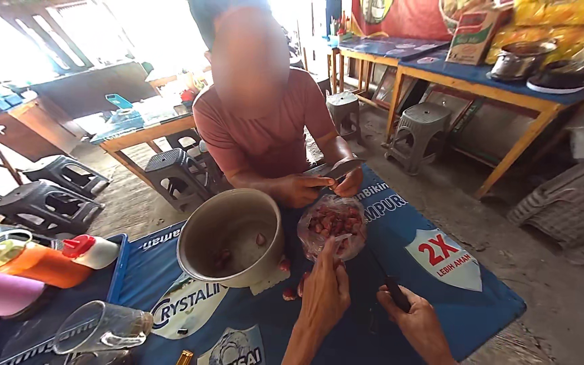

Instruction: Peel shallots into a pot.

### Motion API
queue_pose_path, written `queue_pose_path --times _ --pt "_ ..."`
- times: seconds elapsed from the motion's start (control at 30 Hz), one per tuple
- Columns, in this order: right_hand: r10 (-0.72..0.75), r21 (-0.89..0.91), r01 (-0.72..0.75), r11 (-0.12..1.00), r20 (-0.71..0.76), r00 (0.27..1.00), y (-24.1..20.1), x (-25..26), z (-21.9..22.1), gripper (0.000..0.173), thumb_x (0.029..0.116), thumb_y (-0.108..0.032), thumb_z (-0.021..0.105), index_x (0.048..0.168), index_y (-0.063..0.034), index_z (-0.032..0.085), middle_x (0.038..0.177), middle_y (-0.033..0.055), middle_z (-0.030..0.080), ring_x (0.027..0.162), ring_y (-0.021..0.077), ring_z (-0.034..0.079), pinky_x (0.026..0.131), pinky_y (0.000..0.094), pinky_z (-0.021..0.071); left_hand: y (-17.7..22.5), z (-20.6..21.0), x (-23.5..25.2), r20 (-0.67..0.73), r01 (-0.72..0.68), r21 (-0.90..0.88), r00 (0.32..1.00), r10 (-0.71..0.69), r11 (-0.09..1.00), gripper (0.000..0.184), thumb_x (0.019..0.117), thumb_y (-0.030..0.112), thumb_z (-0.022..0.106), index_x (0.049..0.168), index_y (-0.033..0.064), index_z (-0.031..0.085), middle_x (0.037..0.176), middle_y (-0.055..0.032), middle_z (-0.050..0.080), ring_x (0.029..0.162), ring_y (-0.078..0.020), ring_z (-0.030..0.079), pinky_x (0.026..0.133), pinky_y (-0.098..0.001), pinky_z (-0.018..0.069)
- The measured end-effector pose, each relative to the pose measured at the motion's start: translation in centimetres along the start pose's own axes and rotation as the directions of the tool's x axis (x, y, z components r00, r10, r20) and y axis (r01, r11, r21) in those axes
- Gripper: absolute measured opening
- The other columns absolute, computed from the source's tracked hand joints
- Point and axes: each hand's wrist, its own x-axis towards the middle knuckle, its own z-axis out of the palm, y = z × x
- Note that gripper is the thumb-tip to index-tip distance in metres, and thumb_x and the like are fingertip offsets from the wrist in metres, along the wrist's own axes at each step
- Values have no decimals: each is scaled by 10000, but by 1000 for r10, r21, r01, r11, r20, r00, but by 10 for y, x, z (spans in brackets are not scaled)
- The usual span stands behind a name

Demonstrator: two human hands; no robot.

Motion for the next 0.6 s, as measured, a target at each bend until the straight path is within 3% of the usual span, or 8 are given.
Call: queue_pose_path --times 0.07,0.17,0.23,0.27,0.33,0.43,0.53,0.6 --pt "35 -33 -35 999 13 999 4 -1 6 302 949 -326 687 1091 -65 740 755 37 685 608 154 625 604 395 535 8 -11 20 115 106 172 985 -127 979 611 990 129 495 1575 20 358 1137 -219 685 817 -330 709 708 -488 579" --pt "-14 -64 11 998 -36 999 4 -7 10 420 946 -332 698 1232 -25 690 921 128 729 755 250 692 711 500 564 10 -19 34 368 232 342 859 -357 911 452 1051 219 424 1460 66 541 1324 -263 606 1094 -417 660 906 -561 517" --pt "-47 -53 43 998 -78 996 0 -12 10 540 966 -392 645 1353 -16 626 1075 174 734 918 303 714 821 555 549 4 -19 28 470 249 332 793 -388 910 434 1057 218 415 1437 84 576 1327 -240 609 1147 -403 640 951 -565 503" --pt "-53 -42 50 998 -89 995 -1 -14 9 552 991 -419 594 1382 -30 613 1129 173 730 965 303 714 853 555 544 -2 -19 22 493 262 288 784 -378 921 441 1053 208 424 1455 80 554 1296 -231 627 1142 -390 645 959 -560 504" --pt "-74 4 75 997 -124 990 2 -16 9 489 1034 -421 504 1315 -53 662 941 93 718 733 175 649 679 412 538 -11 -19 11 410 299 106 856 -316 948 458 1034 180 484 1457 6 501 1204 -215 670 1078 -350 678 955 -529 529" --pt "-133 172 154 973 -131 983 -7 -13 6 380 1027 -319 528 1167 3 674 759 4 637 598 53 584 554 241 519 -18 -19 9 44 185 -241 983 -179 953 438 979 111 604 1343 -96 474 1051 -157 710 877 -215 715 794 -387 598" --pt "-221 282 255 925 -147 964 -25 -6 7 327 1001 -273 542 1163 7 591 766 -30 606 597 15 557 535 185 484 -16 -21 20 -32 153 -548 979 -203 822 294 978 107 605 1225 -51 584 1042 -100 691 842 -109 684 743 -264 584" --pt "-279 332 307 892 -131 951 -39 0 8 369 1060 -303 466 1242 -13 603 717 -75 566 559 -18 515 500 151 445 -11 -19 26 35 173 -709 977 -212 684 267 1014 71 544 1237 -70 580 1072 -110 690 865 -138 715 749 -293 624"
